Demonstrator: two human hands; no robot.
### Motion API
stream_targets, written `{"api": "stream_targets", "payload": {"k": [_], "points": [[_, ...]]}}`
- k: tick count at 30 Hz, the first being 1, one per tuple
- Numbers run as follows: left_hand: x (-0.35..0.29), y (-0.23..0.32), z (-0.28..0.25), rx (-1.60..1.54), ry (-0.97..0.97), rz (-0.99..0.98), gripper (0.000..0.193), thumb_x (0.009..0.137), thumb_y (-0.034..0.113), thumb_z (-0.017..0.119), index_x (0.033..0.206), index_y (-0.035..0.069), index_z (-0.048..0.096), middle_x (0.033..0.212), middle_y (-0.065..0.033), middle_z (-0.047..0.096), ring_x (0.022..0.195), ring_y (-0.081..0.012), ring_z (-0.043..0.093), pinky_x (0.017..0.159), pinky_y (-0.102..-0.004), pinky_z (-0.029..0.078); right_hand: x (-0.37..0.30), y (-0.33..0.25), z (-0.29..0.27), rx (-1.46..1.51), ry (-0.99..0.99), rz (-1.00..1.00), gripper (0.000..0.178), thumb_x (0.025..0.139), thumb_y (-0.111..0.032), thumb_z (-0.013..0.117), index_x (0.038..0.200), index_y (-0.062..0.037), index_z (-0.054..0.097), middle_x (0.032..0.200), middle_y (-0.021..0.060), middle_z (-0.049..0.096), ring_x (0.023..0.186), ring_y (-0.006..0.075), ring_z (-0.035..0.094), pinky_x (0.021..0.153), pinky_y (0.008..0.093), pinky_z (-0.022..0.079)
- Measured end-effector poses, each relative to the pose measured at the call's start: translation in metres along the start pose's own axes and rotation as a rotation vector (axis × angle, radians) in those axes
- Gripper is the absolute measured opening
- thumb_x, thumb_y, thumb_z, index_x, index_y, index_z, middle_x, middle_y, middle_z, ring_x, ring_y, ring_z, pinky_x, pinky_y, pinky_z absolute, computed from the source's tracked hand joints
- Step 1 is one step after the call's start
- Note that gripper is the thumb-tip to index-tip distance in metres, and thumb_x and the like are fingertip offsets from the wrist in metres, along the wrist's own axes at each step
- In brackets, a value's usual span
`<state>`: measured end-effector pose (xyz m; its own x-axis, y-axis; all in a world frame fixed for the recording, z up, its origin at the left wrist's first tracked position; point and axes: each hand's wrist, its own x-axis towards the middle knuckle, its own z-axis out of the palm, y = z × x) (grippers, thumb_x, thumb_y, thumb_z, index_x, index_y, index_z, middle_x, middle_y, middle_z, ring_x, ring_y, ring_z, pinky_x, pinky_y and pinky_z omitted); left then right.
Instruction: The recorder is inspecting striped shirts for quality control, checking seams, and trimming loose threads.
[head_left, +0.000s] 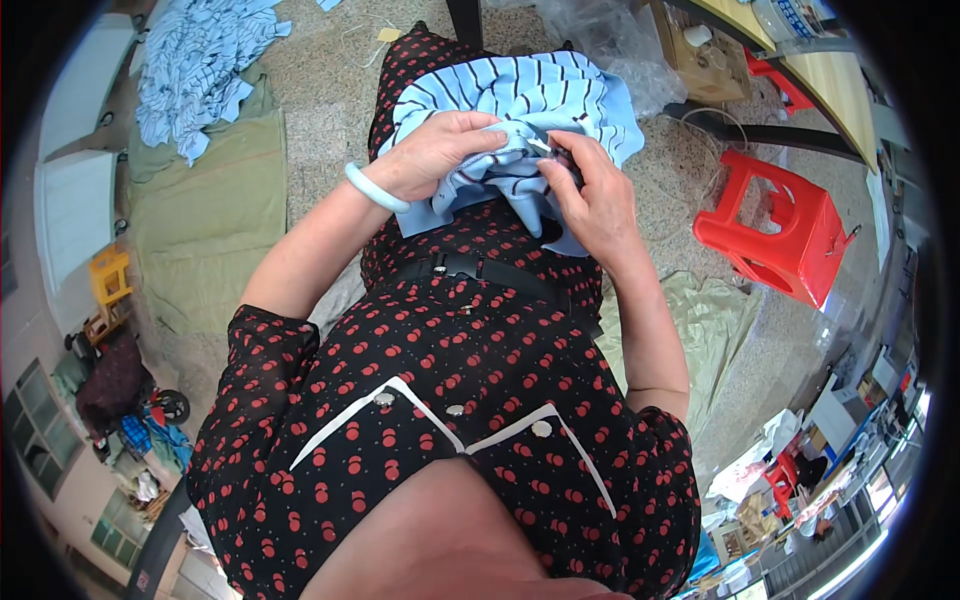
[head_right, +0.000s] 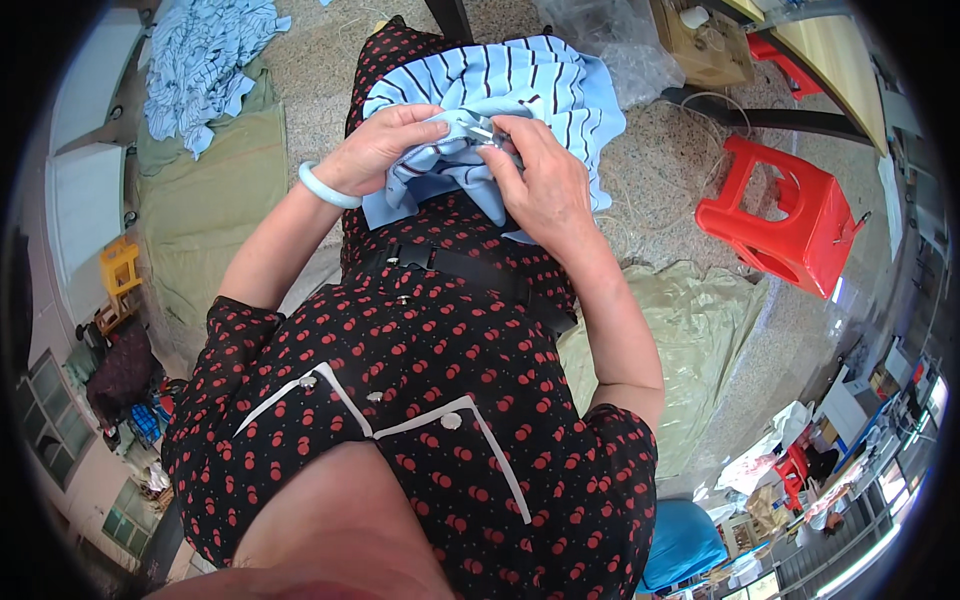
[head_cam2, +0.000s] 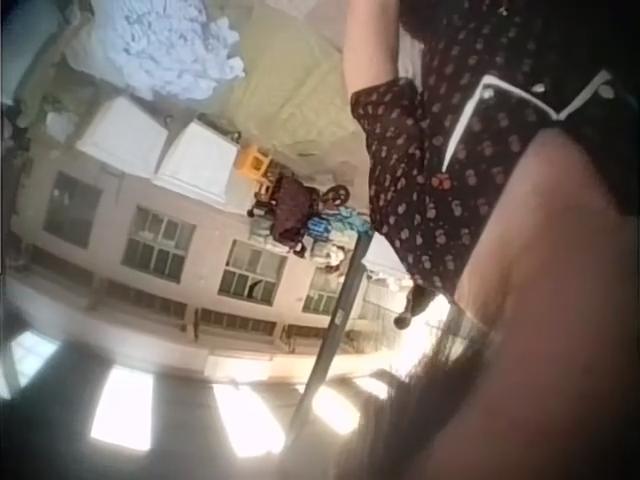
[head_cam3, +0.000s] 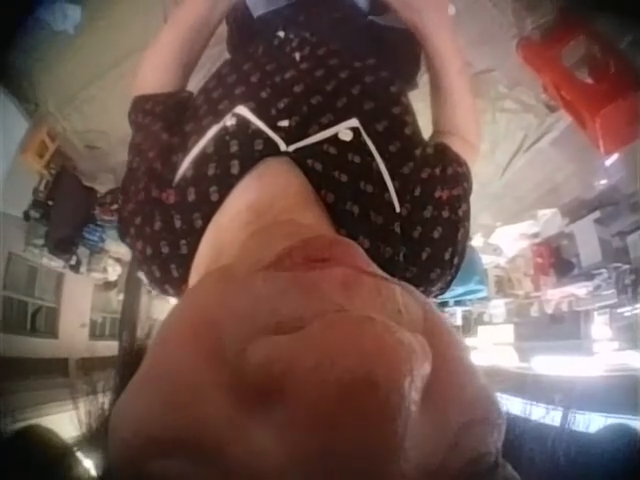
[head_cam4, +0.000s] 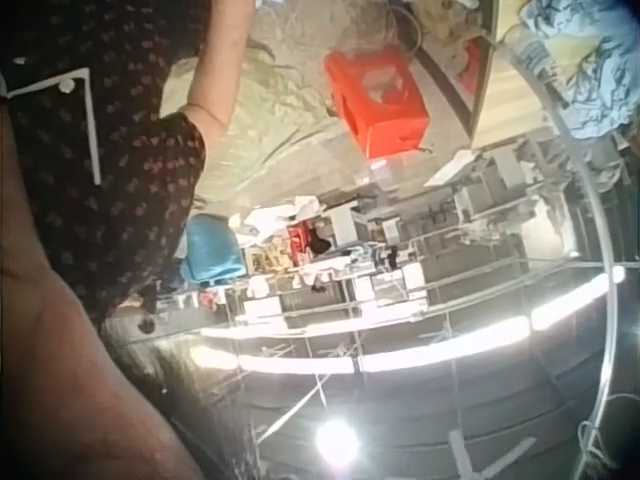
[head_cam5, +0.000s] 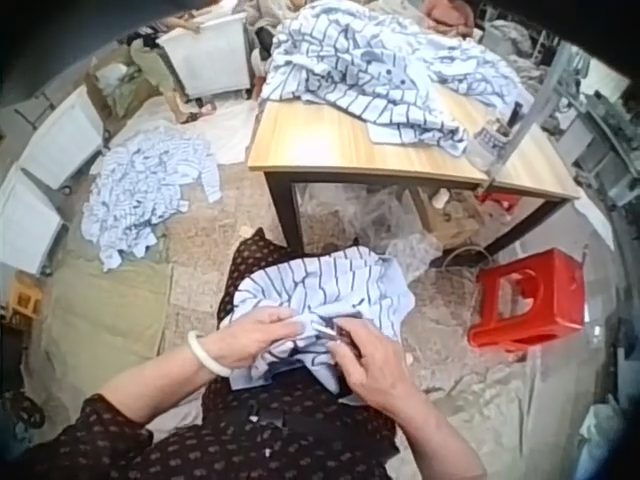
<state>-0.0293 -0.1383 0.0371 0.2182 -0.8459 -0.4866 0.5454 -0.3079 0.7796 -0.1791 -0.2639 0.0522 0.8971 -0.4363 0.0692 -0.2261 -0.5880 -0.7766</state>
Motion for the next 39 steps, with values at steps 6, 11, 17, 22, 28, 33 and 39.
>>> {"api": "stream_targets", "payload": {"k": [6, 11, 17, 22, 28, 33, 39], "points": [[0.004, -0.003, 0.006, -0.068, 0.024, -0.003, 0.020, 0.082, 0.016, 0.054, 0.094, 0.001, 0.058, 0.085, 0.0007, 0.058, 0.076, -0.0048, 0.050, 0.071, -0.0182, 0.039, 0.003, 0.003, 0.000, -0.003, -0.023, -0.001, 0.025, 0.078, -0.018, 0.057, 0.098, -0.0037, 0.055, 0.085, 0.0088, 0.058, 0.072, 0.0190, 0.058, 0.063, 0.0282, 0.045], [0.006, -0.011, 0.009, -0.047, 0.040, 0.075, 0.020, 0.084, 0.015, 0.053, 0.099, 0.002, 0.057, 0.090, -0.0002, 0.060, 0.078, -0.0036, 0.054, 0.069, -0.0174, 0.043, 0.006, 0.003, 0.003, 0.004, 0.004, 0.016, 0.024, 0.077, -0.019, 0.058, 0.096, -0.0035, 0.055, 0.082, 0.0093, 0.058, 0.069, 0.0209, 0.058, 0.061, 0.0305, 0.045], [0.006, -0.013, 0.006, -0.133, 0.000, 0.054, 0.021, 0.085, 0.013, 0.051, 0.101, 0.001, 0.055, 0.093, -0.0021, 0.060, 0.079, -0.0048, 0.055, 0.070, -0.0181, 0.044, 0.005, 0.004, 0.007, 0.046, 0.027, 0.050, 0.024, 0.077, -0.019, 0.058, 0.094, -0.0030, 0.056, 0.082, 0.0096, 0.060, 0.068, 0.0198, 0.058, 0.061, 0.0297, 0.045], [0.005, -0.014, 0.006, -0.176, 0.020, 0.012, 0.019, 0.083, 0.015, 0.055, 0.096, 0.001, 0.057, 0.089, -0.0008, 0.059, 0.080, -0.0056, 0.053, 0.073, -0.0189, 0.042, 0.006, 0.009, 0.007, 0.114, -0.029, 0.169, 0.023, 0.079, -0.017, 0.058, 0.096, -0.0025, 0.057, 0.082, 0.0085, 0.061, 0.071, 0.0146, 0.058, 0.063, 0.0258, 0.044], [0.005, -0.012, 0.005, -0.163, 0.011, 0.017, 0.020, 0.083, 0.015, 0.055, 0.097, 0.001, 0.057, 0.088, -0.0002, 0.059, 0.079, -0.0052, 0.053, 0.073, -0.0185, 0.042, 0.004, 0.009, 0.006, 0.127, 0.002, 0.100, 0.023, 0.078, -0.016, 0.059, 0.096, -0.0022, 0.058, 0.081, 0.0084, 0.061, 0.070, 0.0136, 0.058, 0.063, 0.0250, 0.044], [0.005, -0.010, 0.003, -0.122, -0.044, 0.018, 0.019, 0.083, 0.015, 0.054, 0.097, 0.002, 0.057, 0.087, -0.0001, 0.059, 0.080, -0.0049, 0.053, 0.073, -0.0185, 0.042, 0.007, 0.010, 0.006, 0.218, -0.038, 0.195, 0.028, 0.076, -0.016, 0.061, 0.101, -0.0030, 0.056, 0.084, 0.0073, 0.061, 0.076, 0.0158, 0.059, 0.067, 0.0271, 0.045], [0.009, -0.006, -0.006, -0.132, -0.084, -0.060, 0.016, 0.083, 0.014, 0.054, 0.095, 0.002, 0.056, 0.084, 0.0001, 0.058, 0.073, -0.0042, 0.053, 0.067, -0.0170, 0.043, 0.012, 0.012, 0.013, 0.195, -0.028, 0.041, 0.036, 0.075, -0.011, 0.062, 0.109, -0.0059, 0.052, 0.084, 0.0049, 0.059, 0.079, 0.0099, 0.055, 0.070, 0.0240, 0.044]]}}
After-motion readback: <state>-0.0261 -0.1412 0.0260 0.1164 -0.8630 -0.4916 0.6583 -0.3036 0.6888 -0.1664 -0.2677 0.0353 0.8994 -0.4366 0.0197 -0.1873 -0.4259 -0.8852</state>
